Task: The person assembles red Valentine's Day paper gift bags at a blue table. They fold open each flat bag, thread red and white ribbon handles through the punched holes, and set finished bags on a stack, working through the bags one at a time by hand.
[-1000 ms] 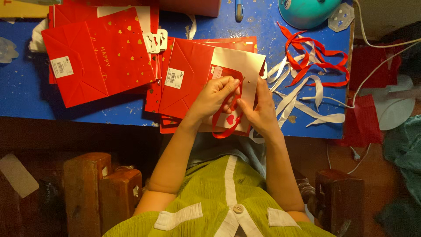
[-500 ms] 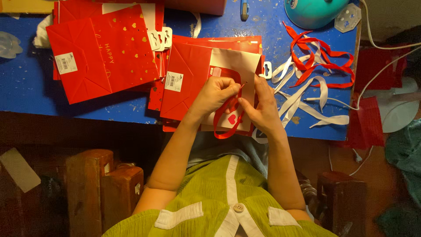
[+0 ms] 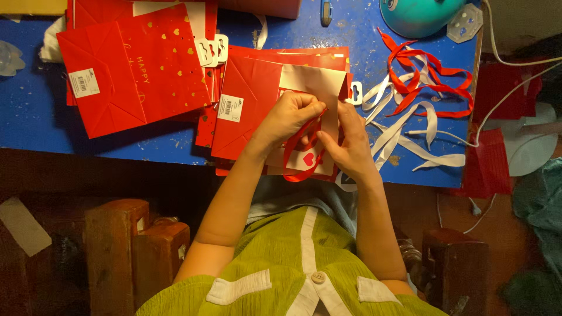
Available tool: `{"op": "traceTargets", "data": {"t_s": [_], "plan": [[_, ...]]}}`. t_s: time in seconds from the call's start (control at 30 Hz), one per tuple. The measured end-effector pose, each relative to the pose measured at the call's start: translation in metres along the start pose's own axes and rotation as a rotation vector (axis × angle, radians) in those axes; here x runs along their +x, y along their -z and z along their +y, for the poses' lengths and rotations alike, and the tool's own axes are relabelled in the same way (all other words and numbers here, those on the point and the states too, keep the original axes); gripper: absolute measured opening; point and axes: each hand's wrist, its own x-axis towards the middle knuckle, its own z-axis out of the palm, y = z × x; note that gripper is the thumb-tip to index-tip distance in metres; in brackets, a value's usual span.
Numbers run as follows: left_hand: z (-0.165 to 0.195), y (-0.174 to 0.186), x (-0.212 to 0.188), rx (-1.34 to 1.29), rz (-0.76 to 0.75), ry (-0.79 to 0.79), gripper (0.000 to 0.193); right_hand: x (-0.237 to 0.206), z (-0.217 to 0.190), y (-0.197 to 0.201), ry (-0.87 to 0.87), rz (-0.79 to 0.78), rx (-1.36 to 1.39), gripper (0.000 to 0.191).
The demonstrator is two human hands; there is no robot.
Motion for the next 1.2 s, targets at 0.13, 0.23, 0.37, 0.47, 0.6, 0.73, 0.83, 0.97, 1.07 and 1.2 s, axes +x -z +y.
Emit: {"op": "traceTargets", "data": {"t_s": [0.13,0.23,0.37,0.47,0.6,0.73,0.83,0.97,1.07,1.2], "plan": [[-0.007,0.0,0.005,-0.087,0.011,0.008,0.034,-0.001,0.005,0.003,0.041,-0.005,0.027,0.061],[-0.011,-0.002,0.006,-0.064,0.027,0.02,0.036,0.0,0.013,0.008,0.07,-0.002,0.133,0.046],[-0.015,-0.003,0.007,-0.016,0.038,0.002,0.039,0.001,0.016,0.005,-0.338,0.029,0.48,0.039],[-0.018,-0.004,0.006,-0.03,0.051,0.008,0.038,0.008,0.013,-0.002,-0.153,0.101,0.446,0.025],[-0.017,-0.003,0.007,-0.097,0.063,0.049,0.036,0.014,0.009,-0.008,-0.221,0.184,0.35,0.016],[-0.016,-0.002,0.005,-0.09,0.047,0.021,0.035,0.011,0.011,-0.015,-0.06,0.303,0.225,0.012],[-0.016,-0.002,0.004,-0.101,0.044,0.036,0.035,0.008,0.015,-0.015,-0.097,0.366,0.284,0.008],[-0.019,-0.002,0.004,-0.099,0.034,0.034,0.033,0.01,0.014,-0.009,-0.241,0.396,0.517,0.008],[-0.022,-0.001,0.005,-0.104,0.029,0.015,0.031,0.008,0.008,-0.007,-0.335,0.325,0.483,0.013],[-0.025,-0.001,0.007,-0.105,0.031,0.027,0.03,0.009,0.008,-0.012,-0.009,0.307,0.155,0.019]]}}
